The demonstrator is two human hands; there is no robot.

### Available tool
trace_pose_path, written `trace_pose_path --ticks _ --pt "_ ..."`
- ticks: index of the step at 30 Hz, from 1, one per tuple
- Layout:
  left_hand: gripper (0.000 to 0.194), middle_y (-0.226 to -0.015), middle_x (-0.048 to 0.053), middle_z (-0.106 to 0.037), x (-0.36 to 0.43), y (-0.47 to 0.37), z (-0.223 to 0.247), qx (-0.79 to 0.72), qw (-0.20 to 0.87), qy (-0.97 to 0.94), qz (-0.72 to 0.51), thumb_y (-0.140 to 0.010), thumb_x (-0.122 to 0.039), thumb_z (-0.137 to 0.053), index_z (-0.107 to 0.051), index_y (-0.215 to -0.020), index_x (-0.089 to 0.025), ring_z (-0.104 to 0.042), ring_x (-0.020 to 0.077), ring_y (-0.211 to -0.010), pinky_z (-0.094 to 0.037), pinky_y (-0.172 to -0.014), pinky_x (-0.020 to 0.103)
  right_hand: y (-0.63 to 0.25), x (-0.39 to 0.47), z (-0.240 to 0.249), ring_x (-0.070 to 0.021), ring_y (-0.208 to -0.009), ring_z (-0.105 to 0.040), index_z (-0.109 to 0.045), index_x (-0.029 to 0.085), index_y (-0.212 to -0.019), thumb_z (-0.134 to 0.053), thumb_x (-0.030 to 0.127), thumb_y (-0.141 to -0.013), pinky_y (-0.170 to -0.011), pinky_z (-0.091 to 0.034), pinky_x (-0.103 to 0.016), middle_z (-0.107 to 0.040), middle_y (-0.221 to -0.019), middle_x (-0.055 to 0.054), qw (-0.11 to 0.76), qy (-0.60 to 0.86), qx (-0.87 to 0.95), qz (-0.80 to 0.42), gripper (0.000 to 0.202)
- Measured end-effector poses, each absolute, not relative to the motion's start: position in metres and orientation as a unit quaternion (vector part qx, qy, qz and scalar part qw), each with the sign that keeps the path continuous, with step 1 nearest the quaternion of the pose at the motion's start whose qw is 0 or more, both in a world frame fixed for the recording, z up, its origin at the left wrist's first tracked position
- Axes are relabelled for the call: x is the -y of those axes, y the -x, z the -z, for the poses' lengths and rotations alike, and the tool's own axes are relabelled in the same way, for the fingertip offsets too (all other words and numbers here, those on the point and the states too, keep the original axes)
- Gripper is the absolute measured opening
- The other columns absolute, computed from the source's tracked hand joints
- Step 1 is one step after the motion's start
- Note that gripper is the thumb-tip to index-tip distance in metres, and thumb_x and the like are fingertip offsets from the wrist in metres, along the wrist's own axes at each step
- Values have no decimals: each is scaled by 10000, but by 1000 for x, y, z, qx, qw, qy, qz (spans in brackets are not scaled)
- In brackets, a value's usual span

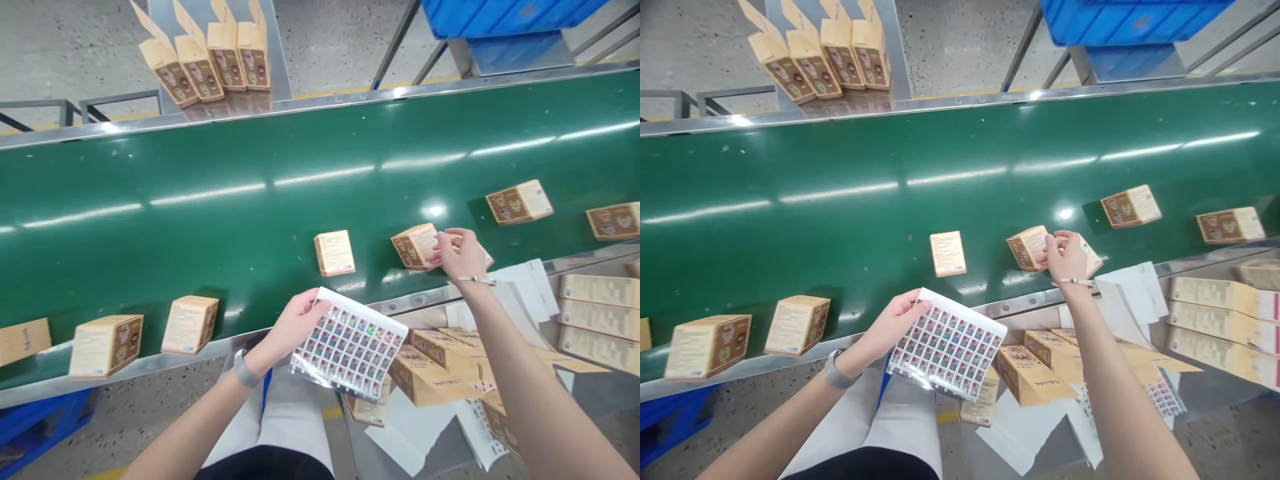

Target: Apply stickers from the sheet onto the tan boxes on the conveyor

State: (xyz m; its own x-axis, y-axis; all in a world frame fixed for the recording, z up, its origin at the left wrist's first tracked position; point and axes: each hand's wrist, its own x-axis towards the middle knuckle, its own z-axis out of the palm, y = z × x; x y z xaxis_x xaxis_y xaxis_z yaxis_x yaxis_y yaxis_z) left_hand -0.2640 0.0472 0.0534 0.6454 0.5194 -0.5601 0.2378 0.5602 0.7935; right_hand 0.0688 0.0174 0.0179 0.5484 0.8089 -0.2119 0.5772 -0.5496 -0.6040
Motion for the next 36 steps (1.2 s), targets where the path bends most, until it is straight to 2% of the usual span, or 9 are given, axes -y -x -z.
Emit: trace_pose_path --ticks 4,8,12,14,17,21,27,32,36 --pt "298 -799 44 -684 -52 298 -66 -470 753 -443 -124 -930 -436 -464 -584 -944 -163 -656 184 -712 -522 -651 282 11 1 -53 -267 -819 -733 -611 245 -1092 -548 820 -747 -671 -626 -420 -740 -935 -103 286 736 459 -406 673" --pt "294 -1130 119 -690 -60 323 -72 -522 685 -479 -169 -915 -351 -517 -547 -1150 -177 -665 270 -1037 -535 -878 406 92 17 -77 -222 -777 -727 -611 239 -1141 -756 514 -792 -639 -633 -356 -719 -882 -53 355 644 426 -527 467" --pt "407 -1544 126 -429 -61 328 -83 -451 473 -730 -202 -932 -226 -567 -476 -1328 -215 -266 302 -1489 -142 -1211 558 133 16 -86 -195 -647 -716 -602 227 -1092 -744 461 -822 -552 -605 -297 -722 -763 -19 407 664 376 -502 384" --pt "280 -1421 116 -572 -61 323 -89 -327 399 -841 -164 -996 -264 -530 -533 -1271 -210 -409 289 -1416 -118 -1216 568 141 12 -92 -191 -606 -715 -603 232 -1063 -728 477 -833 -525 -596 -281 -743 -730 -15 406 663 372 -507 359" --pt "206 -1036 60 -732 -63 317 -96 -273 400 -865 -131 -1014 -362 -535 -613 -1092 -188 -674 233 -995 -420 -1041 440 143 8 -103 -197 -611 -732 -630 239 -987 -699 498 -850 -522 -603 -274 -768 -720 -23 380 650 384 -535 300" --pt "202 -892 28 -734 -71 314 -102 -283 447 -842 -106 -1005 -352 -556 -638 -933 -182 -664 200 -773 -457 -685 300 133 10 -114 -208 -681 -754 -689 230 -855 -719 497 -833 -600 -634 -291 -781 -771 -42 354 650 427 -519 270" --pt "172 -940 -2 -743 -78 301 -108 -252 477 -839 -73 -1041 -307 -496 -631 -1018 -203 -671 171 -790 -419 -671 260 115 14 -120 -172 -590 -724 -709 241 -794 -626 427 -924 -551 -616 -254 -766 -705 -4 332 672 531 -396 242" --pt "210 -827 -32 -708 -80 284 -111 -253 446 -857 -52 -1052 -307 -468 -618 -940 -212 -646 155 -718 -386 -619 255 94 16 -125 -178 -758 -753 -694 231 -991 -571 280 -974 -677 -636 -276 -783 -907 -41 282 654 655 -252 134" --pt "193 -803 -41 -692 -81 267 -111 -271 444 -854 -27 -1042 -297 -482 -614 -928 -215 -642 157 -720 -376 -610 260 79 17 -121 -224 -850 -734 -671 184 -981 -539 160 -978 -765 -618 -365 -765 -963 -100 221 613 753 -91 134"
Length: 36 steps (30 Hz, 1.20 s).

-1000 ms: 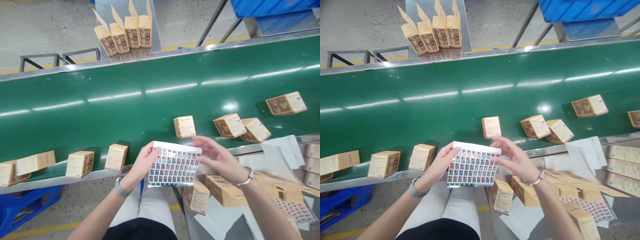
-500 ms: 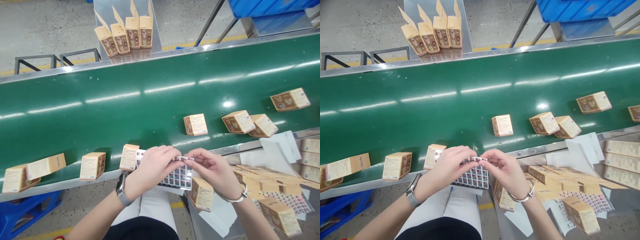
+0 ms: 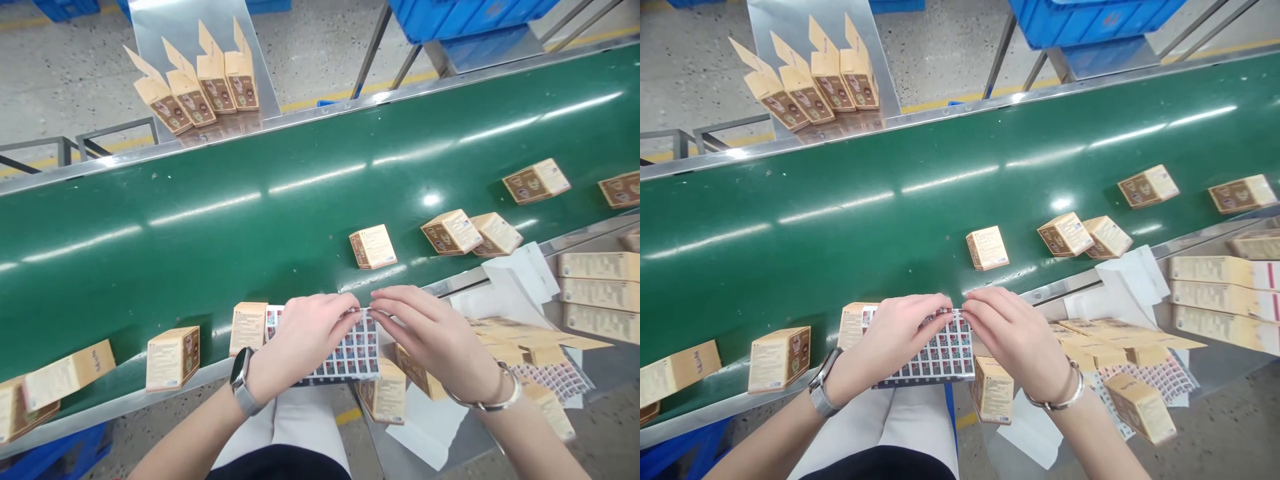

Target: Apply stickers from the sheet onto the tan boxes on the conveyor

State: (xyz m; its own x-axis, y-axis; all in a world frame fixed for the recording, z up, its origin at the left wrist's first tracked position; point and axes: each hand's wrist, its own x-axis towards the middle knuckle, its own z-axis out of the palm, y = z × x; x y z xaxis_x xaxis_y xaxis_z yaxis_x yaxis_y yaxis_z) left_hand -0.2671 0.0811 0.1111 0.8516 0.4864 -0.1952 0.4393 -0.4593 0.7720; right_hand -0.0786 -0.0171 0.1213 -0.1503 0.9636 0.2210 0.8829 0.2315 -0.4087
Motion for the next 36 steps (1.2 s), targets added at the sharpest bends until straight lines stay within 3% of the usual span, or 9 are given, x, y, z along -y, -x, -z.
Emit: trace_pose_path --ticks 4,7,11,13,16,18,21,27,36 --pt "165 -742 -54 -683 -84 244 -102 -329 473 -817 16 -1023 -309 -494 -633 -968 -242 -627 162 -664 -370 -574 263 65 17 -110 -292 -959 -711 -676 139 -985 -576 59 -924 -832 -568 -451 -760 -1004 -156 176 570 802 40 141" --pt "205 -746 -50 -698 -88 225 -87 -340 489 -802 26 -1025 -323 -463 -643 -970 -241 -638 161 -657 -404 -555 255 52 16 -98 -267 -945 -714 -690 175 -964 -610 43 -898 -853 -538 -441 -767 -984 -125 207 569 794 50 168" --pt "314 -773 -8 -722 -96 200 -61 -321 485 -813 37 -1038 -339 -405 -635 -870 -207 -673 189 -689 -479 -584 283 21 10 -70 -220 -940 -706 -725 256 -830 -723 188 -844 -878 -527 -396 -771 -958 -40 400 696 579 -144 69" --pt "291 -954 35 -760 -98 187 -47 -286 473 -833 33 -1032 -322 -438 -634 -857 -196 -707 224 -880 -539 -742 336 -1 2 -47 -226 -953 -694 -719 249 -763 -801 329 -759 -904 -527 -407 -764 -973 -39 495 754 345 -260 115" --pt "187 -1493 56 -531 -98 163 -27 -202 450 -870 14 -992 -280 -558 -646 -853 -189 -425 280 -1415 -345 -1155 448 -32 -15 -7 -222 -871 -705 -670 228 -742 -805 542 -690 -795 -569 -395 -748 -885 -49 543 763 166 -310 346" --pt "144 -1620 35 -339 -98 146 -15 -156 433 -888 11 -972 -238 -596 -655 -852 -185 -182 278 -1529 -147 -1245 484 -46 -26 16 -212 -801 -709 -639 220 -723 -805 588 -669 -727 -580 -369 -732 -795 -40 557 756 127 -319 407" --pt "126 -1620 77 -327 -96 128 1 -128 408 -904 19 -955 -176 -603 -664 -845 -171 -155 274 -1534 -110 -1253 509 -53 -36 38 -185 -728 -696 -629 204 -713 -837 508 -680 -697 -580 -339 -714 -731 -10 576 748 92 -316 370" --pt "126 -1613 99 -336 -95 114 10 -120 367 -922 27 -955 -162 -589 -683 -872 -158 -187 263 -1527 -210 -1237 514 -50 -34 54 -134 -713 -674 -665 142 -861 -692 302 -913 -698 -569 -317 -703 -819 8 583 756 91 -283 170" --pt "167 -1633 50 -288 -95 93 12 -112 357 -927 30 -974 -198 -560 -704 -896 -172 -210 247 -1524 -252 -1218 517 -63 -30 59 -161 -831 -678 -653 143 -856 -718 224 -875 -811 -560 -369 -697 -889 -6 558 794 130 -205 106"
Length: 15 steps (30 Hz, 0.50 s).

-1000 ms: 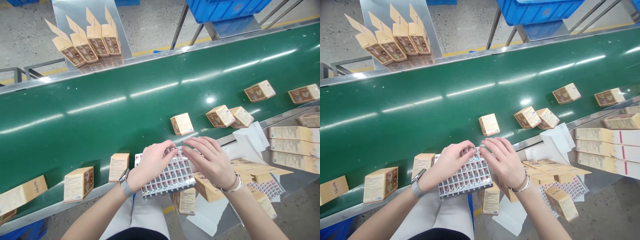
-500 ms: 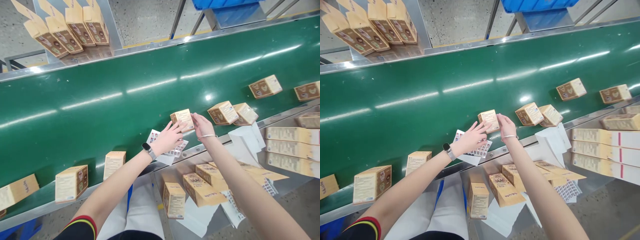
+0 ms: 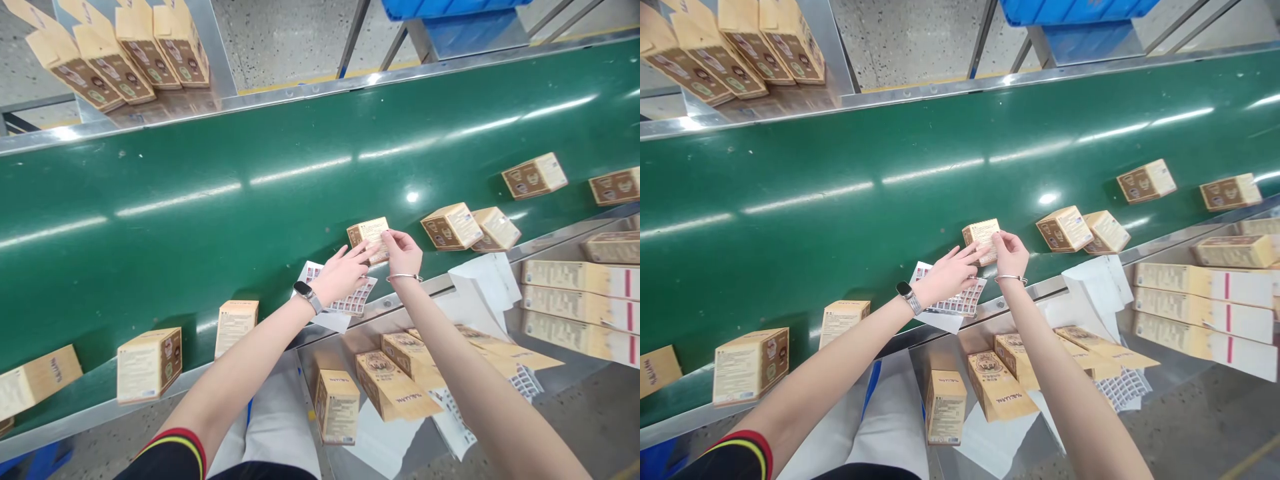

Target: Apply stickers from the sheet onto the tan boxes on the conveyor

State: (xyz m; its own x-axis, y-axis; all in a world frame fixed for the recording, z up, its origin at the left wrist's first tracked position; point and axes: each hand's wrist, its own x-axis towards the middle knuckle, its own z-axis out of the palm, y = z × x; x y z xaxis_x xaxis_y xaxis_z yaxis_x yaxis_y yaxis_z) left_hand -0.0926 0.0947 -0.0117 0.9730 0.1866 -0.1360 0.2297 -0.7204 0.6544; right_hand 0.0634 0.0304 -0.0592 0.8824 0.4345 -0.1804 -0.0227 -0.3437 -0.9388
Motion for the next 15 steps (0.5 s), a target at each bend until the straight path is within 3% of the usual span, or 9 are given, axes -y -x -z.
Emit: trace_pose_path --ticks 3,6,8,12,15 --pt "161 -1624 56 -317 -95 86 12 -111 362 -925 33 -966 -190 -563 -710 -903 -170 -206 247 -1525 -234 -1223 522 -67 -30 60 -177 -863 -671 -648 170 -814 -759 218 -803 -856 -548 -369 -691 -884 -13 542 812 137 -170 122" --pt "157 -1618 67 -331 -96 79 11 -109 369 -922 36 -955 -176 -566 -716 -914 -164 -211 250 -1524 -220 -1225 530 -70 -31 61 -190 -958 -656 -648 190 -865 -789 230 -763 -875 -543 -350 -675 -1073 -47 530 828 122 -134 179" --pt "160 -1614 74 -340 -96 74 11 -106 374 -921 37 -944 -165 -569 -720 -892 -162 -221 257 -1521 -211 -1226 536 -75 -34 61 -188 -966 -653 -647 178 -1001 -764 247 -820 -835 -561 -356 -645 -1171 -61 525 836 96 -124 226" --pt "131 -1598 93 -373 -96 63 5 -108 384 -916 32 -904 -126 -607 -712 -834 -162 -258 266 -1509 -190 -1236 501 -89 -49 50 -199 -938 -665 -603 167 -1212 -630 341 -958 -776 -585 -388 -647 -1165 -73 511 842 40 -170 309" --pt "144 -1458 117 -560 -93 65 -15 -123 398 -909 28 -939 -141 -576 -691 -857 -170 -440 259 -1414 -300 -1187 448 -96 -56 25 -216 -990 -662 -595 171 -1240 -620 359 -964 -823 -577 -419 -637 -1212 -84 503 837 46 -212 335"
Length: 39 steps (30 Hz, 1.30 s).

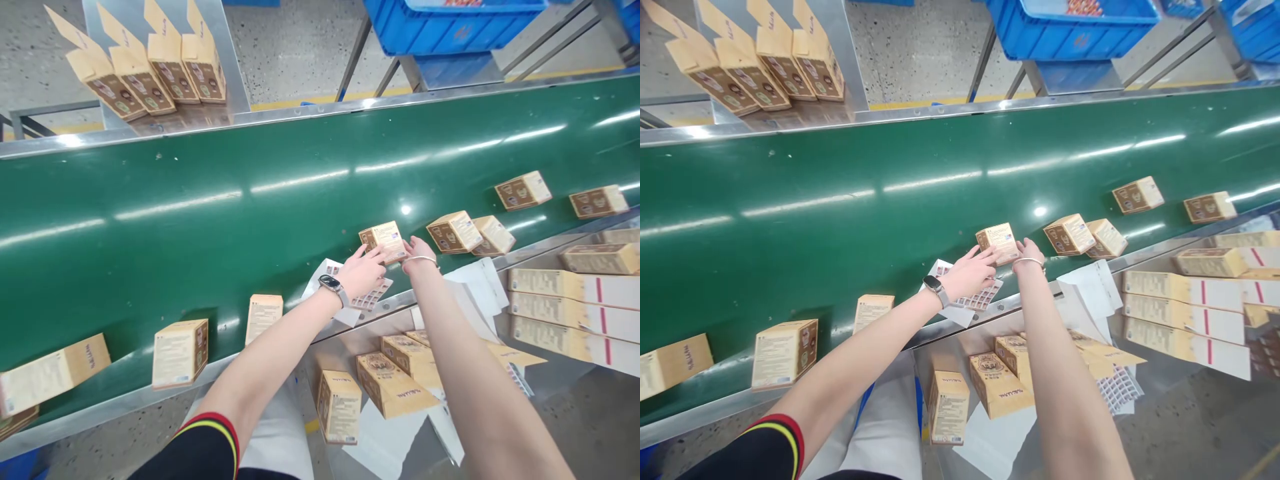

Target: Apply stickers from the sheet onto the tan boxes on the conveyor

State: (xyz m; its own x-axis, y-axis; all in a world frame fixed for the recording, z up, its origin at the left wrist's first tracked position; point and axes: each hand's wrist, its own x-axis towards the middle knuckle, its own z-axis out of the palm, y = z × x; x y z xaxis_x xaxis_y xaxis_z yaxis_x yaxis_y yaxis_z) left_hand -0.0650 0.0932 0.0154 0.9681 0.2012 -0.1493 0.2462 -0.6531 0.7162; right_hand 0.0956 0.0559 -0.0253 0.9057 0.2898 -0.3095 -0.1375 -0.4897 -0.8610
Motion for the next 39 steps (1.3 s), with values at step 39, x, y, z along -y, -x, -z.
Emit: trace_pose_path --ticks 39 --pt "283 -726 -12 -648 -66 301 -97 -250 535 -793 148 -1035 -259 -402 -608 -849 -205 -618 177 -674 -438 -617 289 150 71 -84 -222 -811 -744 -686 254 -1089 -580 68 -916 -735 -567 -368 -785 -928 -54 274 668 684 -100 275"
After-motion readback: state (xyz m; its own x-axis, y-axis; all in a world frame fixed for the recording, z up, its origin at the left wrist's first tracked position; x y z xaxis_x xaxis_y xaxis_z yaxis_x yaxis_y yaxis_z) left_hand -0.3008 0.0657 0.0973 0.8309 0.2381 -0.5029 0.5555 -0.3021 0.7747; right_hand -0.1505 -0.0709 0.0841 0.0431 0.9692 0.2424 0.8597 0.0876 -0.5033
